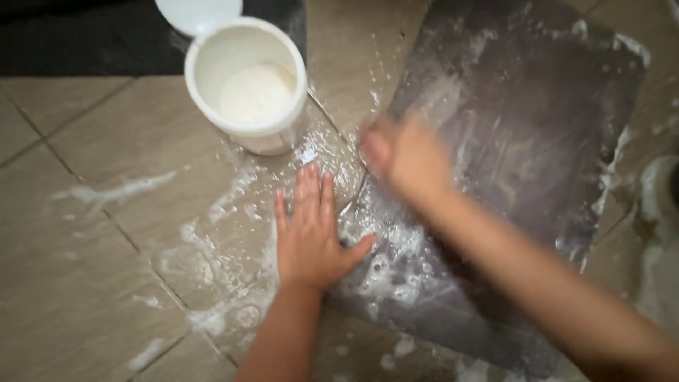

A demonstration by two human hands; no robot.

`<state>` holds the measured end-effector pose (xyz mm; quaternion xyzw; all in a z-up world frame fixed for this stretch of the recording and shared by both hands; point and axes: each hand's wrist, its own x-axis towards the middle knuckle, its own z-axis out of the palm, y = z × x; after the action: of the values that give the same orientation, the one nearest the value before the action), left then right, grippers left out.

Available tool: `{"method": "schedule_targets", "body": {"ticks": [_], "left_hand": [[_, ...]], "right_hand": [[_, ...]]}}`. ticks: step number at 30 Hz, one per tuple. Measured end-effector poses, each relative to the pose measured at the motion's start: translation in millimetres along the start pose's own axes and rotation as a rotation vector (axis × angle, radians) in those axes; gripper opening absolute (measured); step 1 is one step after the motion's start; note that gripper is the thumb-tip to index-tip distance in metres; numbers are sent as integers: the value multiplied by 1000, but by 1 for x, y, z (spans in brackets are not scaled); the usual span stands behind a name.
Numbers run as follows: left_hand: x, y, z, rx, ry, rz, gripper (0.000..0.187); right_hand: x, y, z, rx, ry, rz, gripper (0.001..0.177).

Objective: Scrubbing a floor mat with soap and a brush.

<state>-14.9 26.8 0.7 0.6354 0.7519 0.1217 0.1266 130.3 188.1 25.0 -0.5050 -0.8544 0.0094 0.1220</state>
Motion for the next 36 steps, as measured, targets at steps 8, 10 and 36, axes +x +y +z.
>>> {"method": "schedule_targets", "body": {"ticks": [8,10,36], "left_hand": [[4,-3,0,14,-34,63,121],[5,-2,2,21,-27,55,122],[5,-4,6,15,29,64,120]], "right_hand": [[43,69,4,297,135,262,61],[48,81,19,298,195,248,57],[68,12,-26,218,-382,548,60]]}}
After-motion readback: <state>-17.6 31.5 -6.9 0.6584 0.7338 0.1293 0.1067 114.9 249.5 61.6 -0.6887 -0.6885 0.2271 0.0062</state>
